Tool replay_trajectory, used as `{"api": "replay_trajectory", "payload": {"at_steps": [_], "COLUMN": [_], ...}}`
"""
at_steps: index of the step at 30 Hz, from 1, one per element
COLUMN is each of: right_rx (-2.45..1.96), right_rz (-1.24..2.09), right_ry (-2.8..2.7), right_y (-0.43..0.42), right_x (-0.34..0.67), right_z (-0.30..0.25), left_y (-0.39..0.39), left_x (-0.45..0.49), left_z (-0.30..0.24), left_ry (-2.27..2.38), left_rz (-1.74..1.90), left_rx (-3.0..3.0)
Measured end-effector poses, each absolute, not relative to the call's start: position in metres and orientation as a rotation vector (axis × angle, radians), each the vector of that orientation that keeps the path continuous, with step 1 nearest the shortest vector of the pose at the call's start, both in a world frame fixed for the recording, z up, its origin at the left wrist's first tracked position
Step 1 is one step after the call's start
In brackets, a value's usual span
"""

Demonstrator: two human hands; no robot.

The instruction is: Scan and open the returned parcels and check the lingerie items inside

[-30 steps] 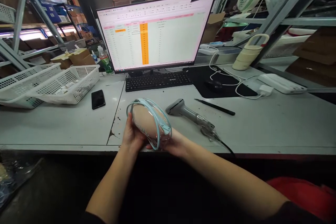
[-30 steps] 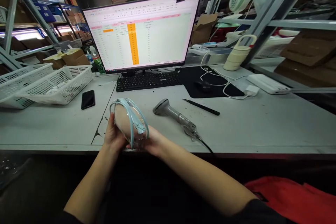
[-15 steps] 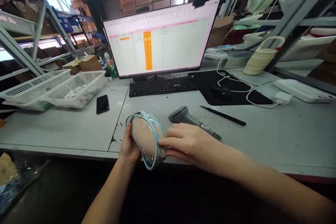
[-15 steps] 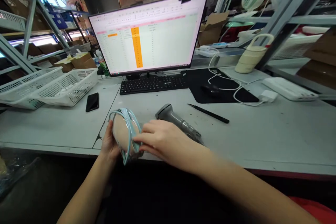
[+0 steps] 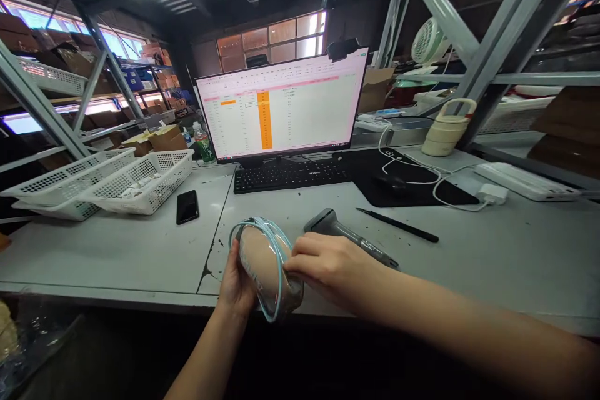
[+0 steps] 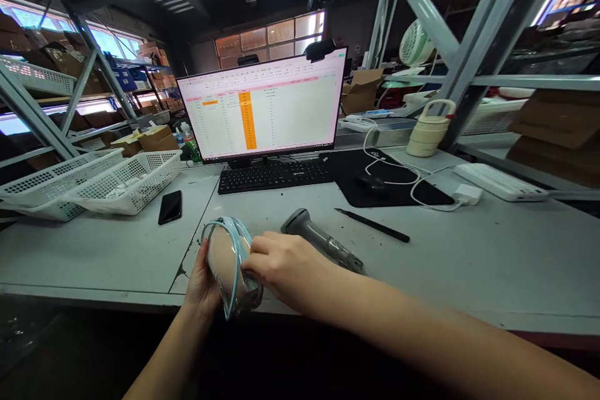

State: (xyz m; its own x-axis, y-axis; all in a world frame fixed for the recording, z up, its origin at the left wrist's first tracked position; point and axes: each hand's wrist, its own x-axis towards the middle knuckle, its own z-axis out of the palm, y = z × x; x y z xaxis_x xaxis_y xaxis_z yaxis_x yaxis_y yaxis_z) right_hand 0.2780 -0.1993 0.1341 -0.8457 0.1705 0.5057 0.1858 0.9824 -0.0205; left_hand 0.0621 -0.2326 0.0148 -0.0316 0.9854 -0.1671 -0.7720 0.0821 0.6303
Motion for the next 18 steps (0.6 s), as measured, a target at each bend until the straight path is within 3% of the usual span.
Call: {"api": "replay_trajectory", "payload": {"at_steps": [10, 15, 18], "right_rx": [-0.742, -0.708, -0.726], "right_rz": [0.531, 1.018, 0.994], "right_ry": [-2.623, -2.785, -2.709], "right_y": [-0.166, -0.153, -0.158], "right_x": [0.272, 0.258, 0.248], "right_z": [0.163, 0.142, 0.126], "left_y": [-0.252, -0.254, -0.248], "left_x": [0.075, 0.079, 0.081], "left_z": [0.024, 0.021, 0.021], "left_ry": [0.679, 0.654, 0.627], "left_rz": [1.431, 1.194, 1.192], "left_rx": [0.698, 0.976, 1.006]}}
